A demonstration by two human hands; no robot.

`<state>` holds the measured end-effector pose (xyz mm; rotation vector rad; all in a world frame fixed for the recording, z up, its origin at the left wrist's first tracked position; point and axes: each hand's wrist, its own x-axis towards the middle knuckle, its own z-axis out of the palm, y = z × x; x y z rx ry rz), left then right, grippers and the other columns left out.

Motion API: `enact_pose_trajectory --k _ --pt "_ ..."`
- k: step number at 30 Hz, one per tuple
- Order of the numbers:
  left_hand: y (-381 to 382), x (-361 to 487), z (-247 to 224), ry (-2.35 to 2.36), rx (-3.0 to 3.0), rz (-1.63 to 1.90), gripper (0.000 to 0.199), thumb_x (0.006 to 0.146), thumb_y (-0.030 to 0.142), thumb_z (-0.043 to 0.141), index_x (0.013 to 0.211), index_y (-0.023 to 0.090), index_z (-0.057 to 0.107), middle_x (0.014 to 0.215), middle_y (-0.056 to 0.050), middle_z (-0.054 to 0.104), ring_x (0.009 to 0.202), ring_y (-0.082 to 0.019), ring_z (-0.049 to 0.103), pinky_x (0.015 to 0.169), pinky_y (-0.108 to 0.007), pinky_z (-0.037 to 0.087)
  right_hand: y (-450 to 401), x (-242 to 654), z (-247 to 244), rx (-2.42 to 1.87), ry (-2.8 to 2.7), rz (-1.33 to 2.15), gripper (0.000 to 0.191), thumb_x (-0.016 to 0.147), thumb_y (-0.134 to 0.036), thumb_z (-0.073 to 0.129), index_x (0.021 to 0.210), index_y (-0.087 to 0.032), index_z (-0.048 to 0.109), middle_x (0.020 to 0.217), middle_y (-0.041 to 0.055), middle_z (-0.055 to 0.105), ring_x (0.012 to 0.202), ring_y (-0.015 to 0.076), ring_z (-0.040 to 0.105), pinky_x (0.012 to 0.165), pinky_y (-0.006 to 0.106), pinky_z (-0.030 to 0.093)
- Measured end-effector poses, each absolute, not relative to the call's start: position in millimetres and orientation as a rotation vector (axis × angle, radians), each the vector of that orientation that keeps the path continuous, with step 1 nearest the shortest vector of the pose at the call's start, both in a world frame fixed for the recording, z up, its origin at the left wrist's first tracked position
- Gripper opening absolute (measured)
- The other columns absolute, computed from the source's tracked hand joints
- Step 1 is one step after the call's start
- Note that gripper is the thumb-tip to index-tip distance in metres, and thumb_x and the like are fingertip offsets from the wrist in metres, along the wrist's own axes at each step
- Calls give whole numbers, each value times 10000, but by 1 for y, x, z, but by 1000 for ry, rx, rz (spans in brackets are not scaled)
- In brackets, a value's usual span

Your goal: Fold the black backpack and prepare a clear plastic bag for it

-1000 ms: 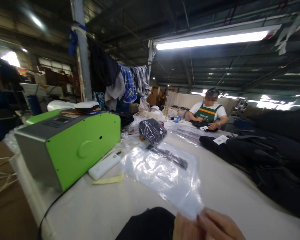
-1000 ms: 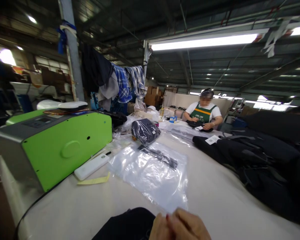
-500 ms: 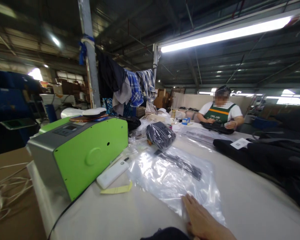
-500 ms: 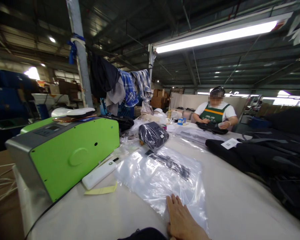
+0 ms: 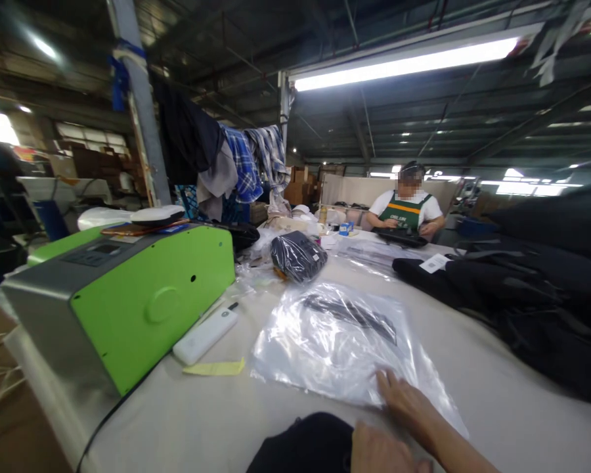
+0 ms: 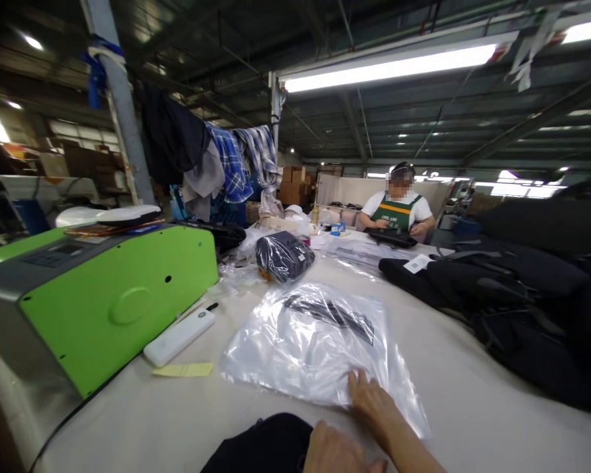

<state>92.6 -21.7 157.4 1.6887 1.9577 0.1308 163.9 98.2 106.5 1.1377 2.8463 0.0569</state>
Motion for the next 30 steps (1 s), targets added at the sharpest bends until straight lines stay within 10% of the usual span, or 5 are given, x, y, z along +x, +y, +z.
enact_pose_trajectory --k 8,14,21,25,30 --pt "-32 81 175 1884 1840 195 501 933 399 309 1065 97 686 1018 -196 687 1035 -331 606 959 -491 368 68 211 168 1125 2759 -359 690 692 -237 580 1364 -206 430 1423 114 406 1310 264 371 1076 406 317" --pt "-35 79 170 1886 1874 211 461 932 299 298 1109 58 649 1060 -214 664 1077 -341 577 994 -515 325 65 202 147 1208 2812 -853 577 824 -516 432 1325 -235 481 1462 104 294 1371 328 180 1099 587 84" --pt "-41 72 171 2003 1824 391 347 921 280 351 1078 148 631 1073 -133 644 1047 -293 563 938 -446 384 90 209 153 1490 2865 -1288 434 702 -525 522 900 -193 719 1120 88 674 1054 275 604 898 366 475" --pt "-38 62 173 2245 1727 721 328 854 157 482 1162 194 588 1138 -93 601 1081 -259 522 924 -383 374 80 204 169 1749 2859 -1249 196 587 -400 632 598 -212 577 665 32 651 691 223 602 656 334 458" --pt "-30 51 169 2308 1642 583 395 874 150 499 1256 246 530 1287 -106 530 1099 -257 534 896 -384 366 60 201 184 1825 2907 -1193 287 565 -427 646 546 -231 437 582 -19 501 625 174 462 618 307 341"
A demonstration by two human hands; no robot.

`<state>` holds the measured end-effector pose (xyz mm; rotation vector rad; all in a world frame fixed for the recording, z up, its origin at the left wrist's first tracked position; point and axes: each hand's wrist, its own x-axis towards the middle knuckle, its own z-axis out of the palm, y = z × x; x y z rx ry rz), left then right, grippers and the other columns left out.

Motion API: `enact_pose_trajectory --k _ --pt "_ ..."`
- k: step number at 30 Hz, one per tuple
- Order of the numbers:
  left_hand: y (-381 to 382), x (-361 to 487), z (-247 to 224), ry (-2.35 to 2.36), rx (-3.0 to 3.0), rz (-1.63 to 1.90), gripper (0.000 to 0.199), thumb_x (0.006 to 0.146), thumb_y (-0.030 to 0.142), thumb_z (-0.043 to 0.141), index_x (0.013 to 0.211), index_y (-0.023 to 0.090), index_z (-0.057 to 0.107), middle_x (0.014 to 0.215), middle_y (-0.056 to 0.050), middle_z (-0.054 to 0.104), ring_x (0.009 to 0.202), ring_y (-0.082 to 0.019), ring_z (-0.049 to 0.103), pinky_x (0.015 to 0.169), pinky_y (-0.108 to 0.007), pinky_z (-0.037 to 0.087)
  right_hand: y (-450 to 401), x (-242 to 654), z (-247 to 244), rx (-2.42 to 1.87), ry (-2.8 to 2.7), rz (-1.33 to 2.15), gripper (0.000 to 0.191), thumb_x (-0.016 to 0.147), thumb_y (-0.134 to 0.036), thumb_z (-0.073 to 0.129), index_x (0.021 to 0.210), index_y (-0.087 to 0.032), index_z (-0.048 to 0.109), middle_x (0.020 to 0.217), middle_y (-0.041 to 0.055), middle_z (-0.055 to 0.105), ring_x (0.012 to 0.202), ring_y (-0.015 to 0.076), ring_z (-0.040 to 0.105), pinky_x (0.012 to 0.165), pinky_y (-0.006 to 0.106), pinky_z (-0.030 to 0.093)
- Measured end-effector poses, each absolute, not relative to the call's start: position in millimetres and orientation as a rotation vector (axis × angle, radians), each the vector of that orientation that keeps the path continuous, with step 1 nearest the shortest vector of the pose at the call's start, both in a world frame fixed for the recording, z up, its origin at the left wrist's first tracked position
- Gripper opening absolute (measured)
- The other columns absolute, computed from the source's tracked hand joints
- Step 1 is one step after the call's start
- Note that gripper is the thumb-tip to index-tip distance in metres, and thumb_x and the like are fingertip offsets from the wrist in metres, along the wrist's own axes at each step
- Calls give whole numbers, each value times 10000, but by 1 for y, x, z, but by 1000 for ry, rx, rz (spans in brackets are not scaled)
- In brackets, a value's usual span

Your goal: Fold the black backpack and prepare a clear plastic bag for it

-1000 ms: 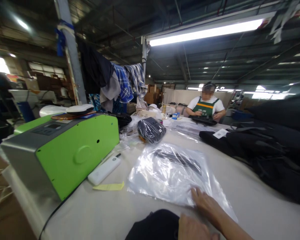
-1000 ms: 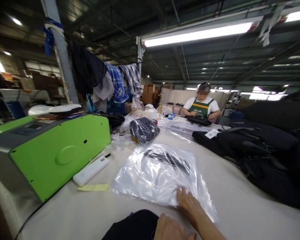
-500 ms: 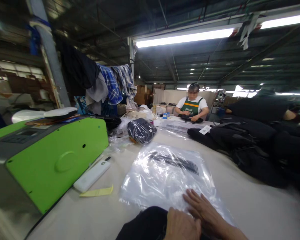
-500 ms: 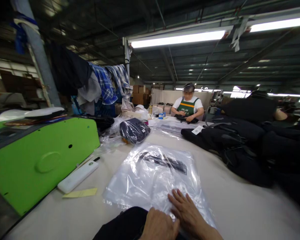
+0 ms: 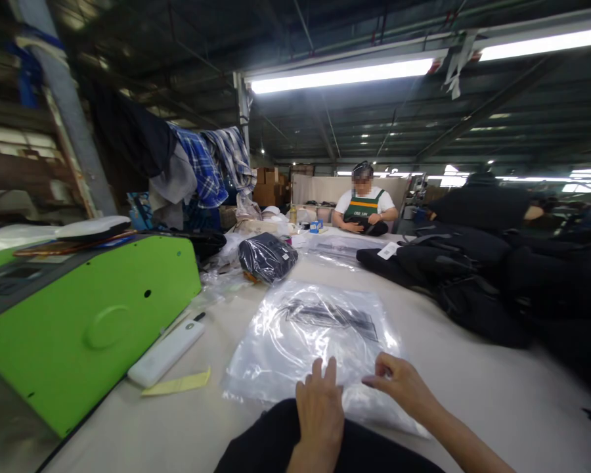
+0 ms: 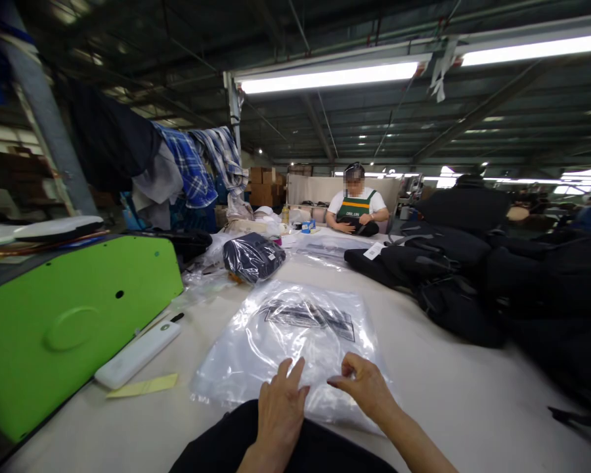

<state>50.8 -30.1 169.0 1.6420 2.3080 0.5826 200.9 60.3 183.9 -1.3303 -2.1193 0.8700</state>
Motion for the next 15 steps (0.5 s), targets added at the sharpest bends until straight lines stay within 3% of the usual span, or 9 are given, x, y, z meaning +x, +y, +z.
enact_pose_trajectory --k 1,4,7,11,15 --pt "-29 50 169 2283 1652 538 287 901 174 459 1138 221 614 1169 -100 606 1040 -260 562 871 -390 371 58 202 186 -1320 -2124 888 284 571 -436 634 550 -230 439 581 -22 490 623 169 450 618 303 331" --pt "-28 48 170 2286 1651 526 259 912 158 415 886 165 673 908 -91 670 962 -269 578 824 -376 369 52 211 191 -1288 -2156 998 239 575 -440 596 570 -212 526 584 -15 511 624 166 453 616 296 321" --pt "-29 47 171 2305 1625 586 174 850 89 480 859 157 640 901 -76 658 935 -236 575 778 -323 366 45 221 191 -1284 -2160 1111 234 562 -414 587 607 -185 604 573 -12 526 609 158 454 606 292 317" --pt "-30 47 171 2282 1604 701 101 764 81 596 813 169 582 847 -34 630 868 -190 572 708 -268 362 34 227 192 -1358 -2057 1160 203 540 -319 649 594 -195 499 539 -65 432 560 114 412 567 261 311" --pt "-29 44 169 2222 1609 805 148 722 165 671 775 173 533 787 -10 594 799 -162 566 679 -234 374 28 228 196 -1424 -2060 1159 221 740 -309 627 630 -186 479 581 -69 464 595 102 478 613 253 387"
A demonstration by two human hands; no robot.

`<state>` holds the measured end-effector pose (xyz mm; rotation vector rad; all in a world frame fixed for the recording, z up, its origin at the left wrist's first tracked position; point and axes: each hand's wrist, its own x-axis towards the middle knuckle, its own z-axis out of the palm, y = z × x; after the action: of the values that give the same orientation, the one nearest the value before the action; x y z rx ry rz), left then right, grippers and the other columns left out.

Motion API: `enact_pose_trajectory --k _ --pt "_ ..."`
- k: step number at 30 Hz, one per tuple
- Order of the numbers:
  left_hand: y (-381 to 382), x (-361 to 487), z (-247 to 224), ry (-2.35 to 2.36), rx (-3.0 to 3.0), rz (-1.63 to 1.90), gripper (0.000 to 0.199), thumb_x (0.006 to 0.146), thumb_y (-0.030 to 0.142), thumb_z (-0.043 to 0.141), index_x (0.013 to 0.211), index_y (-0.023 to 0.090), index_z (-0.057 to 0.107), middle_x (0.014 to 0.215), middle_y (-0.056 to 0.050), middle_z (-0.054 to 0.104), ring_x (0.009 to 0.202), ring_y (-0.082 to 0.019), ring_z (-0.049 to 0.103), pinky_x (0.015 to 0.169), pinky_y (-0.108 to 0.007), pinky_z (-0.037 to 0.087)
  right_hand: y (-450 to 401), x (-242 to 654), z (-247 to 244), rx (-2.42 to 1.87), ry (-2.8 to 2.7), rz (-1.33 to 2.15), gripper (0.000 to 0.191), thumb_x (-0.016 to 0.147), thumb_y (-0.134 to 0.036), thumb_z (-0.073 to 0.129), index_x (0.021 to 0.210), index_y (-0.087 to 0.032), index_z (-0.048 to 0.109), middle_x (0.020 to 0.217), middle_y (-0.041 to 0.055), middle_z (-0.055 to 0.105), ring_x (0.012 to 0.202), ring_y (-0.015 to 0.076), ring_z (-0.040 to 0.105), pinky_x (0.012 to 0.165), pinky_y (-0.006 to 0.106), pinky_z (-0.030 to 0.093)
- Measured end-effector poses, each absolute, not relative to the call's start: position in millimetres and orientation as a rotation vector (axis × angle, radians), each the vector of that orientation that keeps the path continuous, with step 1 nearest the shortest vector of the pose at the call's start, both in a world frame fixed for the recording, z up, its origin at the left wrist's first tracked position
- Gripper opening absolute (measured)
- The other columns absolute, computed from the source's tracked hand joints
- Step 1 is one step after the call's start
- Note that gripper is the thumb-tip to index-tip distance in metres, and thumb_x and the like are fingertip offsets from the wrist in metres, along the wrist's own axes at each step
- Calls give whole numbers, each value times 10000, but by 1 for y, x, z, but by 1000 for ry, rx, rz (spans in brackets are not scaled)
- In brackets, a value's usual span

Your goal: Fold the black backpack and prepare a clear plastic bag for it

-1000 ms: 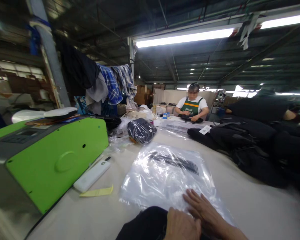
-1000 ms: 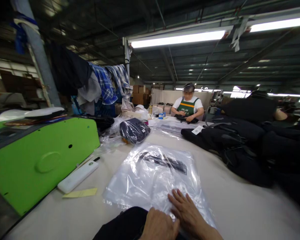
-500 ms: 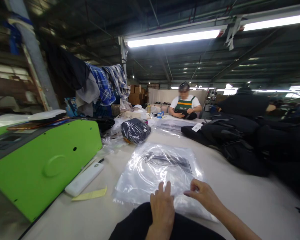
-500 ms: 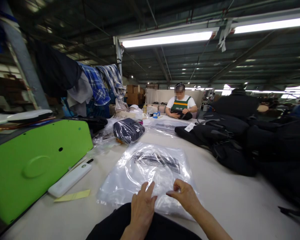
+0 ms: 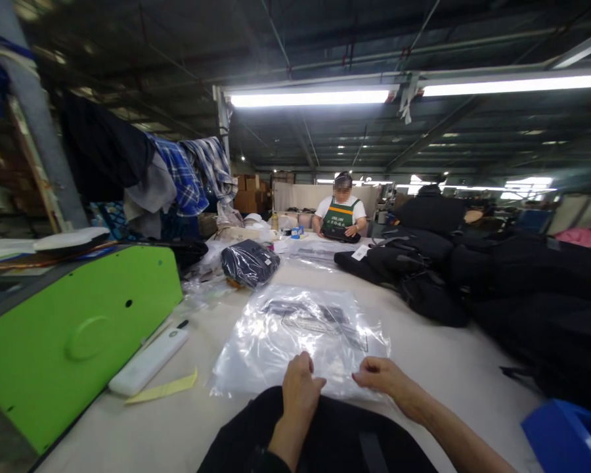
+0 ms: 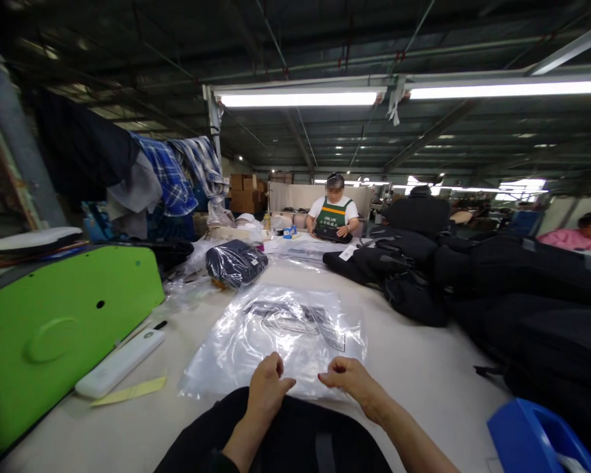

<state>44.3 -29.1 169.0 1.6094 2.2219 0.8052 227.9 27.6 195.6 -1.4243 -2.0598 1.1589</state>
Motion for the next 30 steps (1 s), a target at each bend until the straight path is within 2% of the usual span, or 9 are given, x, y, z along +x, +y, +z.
enact_pose_trajectory --k 3,7,11,16,21,25,28,30 --pt "-28 42 168 2189 1646 851 128 767 215 646 766 176 524 781 -11 586 795 -156 564 704 -224 388 31 228 200 -1560 -2121 1054 197 829 -265 598 674 -158 541 637 -52 546 644 113 553 666 285 455" --pt "-29 42 170 2223 1678 865 99 854 156 519 759 176 539 788 -25 593 820 -160 569 736 -227 395 37 222 207 -1746 -2241 768 183 869 -303 572 783 -148 617 806 -1 646 772 137 611 745 333 500" --pt "-35 43 180 2317 1734 832 160 863 67 441 821 156 566 856 -53 602 897 -178 554 789 -242 386 22 213 206 -1891 -2319 314 155 881 -286 558 893 -148 627 949 33 652 961 187 595 920 449 429" --pt "-42 30 192 2460 1809 665 267 837 12 385 914 145 603 921 -90 613 952 -232 555 824 -314 365 -5 221 199 -1978 -2342 44 153 888 -125 489 970 -146 616 975 33 640 966 186 584 911 423 414" --pt "-44 -2 191 2611 1710 446 413 843 -3 288 1111 121 576 935 -132 627 928 -265 604 804 -370 370 -11 247 198 -2068 -2252 75 283 879 -35 367 943 -141 621 1018 59 624 942 174 597 880 374 422" --pt "-53 -32 191 2700 1573 334 404 886 55 248 1002 118 629 995 -174 607 918 -283 625 759 -366 400 -18 270 187 -2092 -2183 214 351 876 -67 300 954 -143 634 1021 108 617 968 212 617 851 344 431" --pt "-64 -51 192 2721 1496 301 407 882 48 241 979 128 627 1020 -170 613 897 -275 640 731 -352 419 -27 285 173 -2075 -2129 325 393 868 -93 280 1089 -149 600 1082 138 602 1040 264 598 892 371 407" --pt "-71 -60 192 2723 1439 307 393 874 41 248 1004 138 606 1007 -158 636 913 -272 640 729 -345 425 -32 294 163 -2059 -2066 401 396 856 -97 277 1103 -132 584 1093 157 595 1036 295 595 906 409 396"
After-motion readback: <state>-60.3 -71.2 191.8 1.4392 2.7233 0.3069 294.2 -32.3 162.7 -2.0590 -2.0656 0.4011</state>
